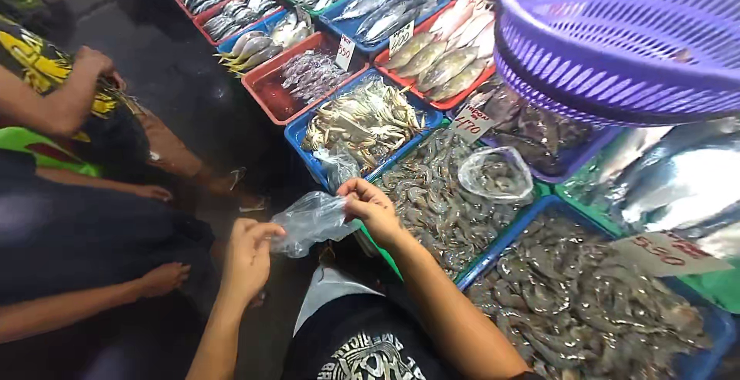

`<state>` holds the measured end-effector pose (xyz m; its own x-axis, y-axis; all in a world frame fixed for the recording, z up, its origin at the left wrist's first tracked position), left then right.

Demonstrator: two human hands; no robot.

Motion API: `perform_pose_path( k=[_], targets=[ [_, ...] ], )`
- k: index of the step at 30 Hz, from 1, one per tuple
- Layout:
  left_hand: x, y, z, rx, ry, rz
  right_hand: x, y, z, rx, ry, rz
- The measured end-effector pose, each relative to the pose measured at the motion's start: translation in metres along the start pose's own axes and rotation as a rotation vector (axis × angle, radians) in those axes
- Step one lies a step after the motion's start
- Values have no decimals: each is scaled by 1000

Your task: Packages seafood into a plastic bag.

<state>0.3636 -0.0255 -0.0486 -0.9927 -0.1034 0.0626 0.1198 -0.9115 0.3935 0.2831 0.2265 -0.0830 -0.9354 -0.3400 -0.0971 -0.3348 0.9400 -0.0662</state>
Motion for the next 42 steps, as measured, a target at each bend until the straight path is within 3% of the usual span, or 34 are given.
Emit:
perform_pose_path(
  k=[2, 4, 5, 8, 9, 13, 16, 19, 21, 25, 30, 34, 37, 42],
  targets=[
    [3, 7, -17, 321, 109, -10, 5, -10, 11, -129, 97, -305],
    [10, 14, -30, 427, 199, -1, 11, -11, 20, -332, 163, -516],
    [14, 18, -36, 448, 226, 3, 16, -5, 24, -462, 139, -452],
    [27, 32, -55, 575, 295, -59, 58, 20, 37, -1042, -98, 170],
    [33, 36, -61, 637, 325, -98, 78, 21, 44, -1197, -166, 306],
    [67, 46, -77, 820, 448, -229, 132, 5, 74, -1563, -346, 355],
    [100, 54, -86, 759, 458, -281, 140, 5, 80, -1484, -464, 370],
    [128, 55, -98, 599, 384, -312, 133, 17, 82, -1298, -277, 467],
    [148, 52, -97, 472, 290, -321, 129, 31, 82, -1018, -182, 579],
    [185, 43, -70, 339, 115, -340, 121, 50, 77, -327, -125, 859],
    [218, 30, -23, 360, -127, -370, 105, 57, 42, -43, -87, 978],
    [242, 10, 7, 371, -228, -428, 87, 59, 6, 56, -35, 888],
    [247, -8, 28, 303, -270, -517, 72, 51, -25, 14, -92, 754],
    [230, -36, 61, 262, -461, -809, 63, 35, -31, -24, -122, 420]
  ],
)
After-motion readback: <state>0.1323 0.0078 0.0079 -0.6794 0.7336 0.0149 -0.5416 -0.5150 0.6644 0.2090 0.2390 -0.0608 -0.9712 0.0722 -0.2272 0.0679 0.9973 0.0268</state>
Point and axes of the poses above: each hand's wrist, its own x-axis towards the middle knuckle, its own y-axis out of the back of the hand, z = x × y, the point moved 3 cm from there along x, towards the middle knuckle, and after that the axes turned 15 degrees about -x, right-handed, at the moved point
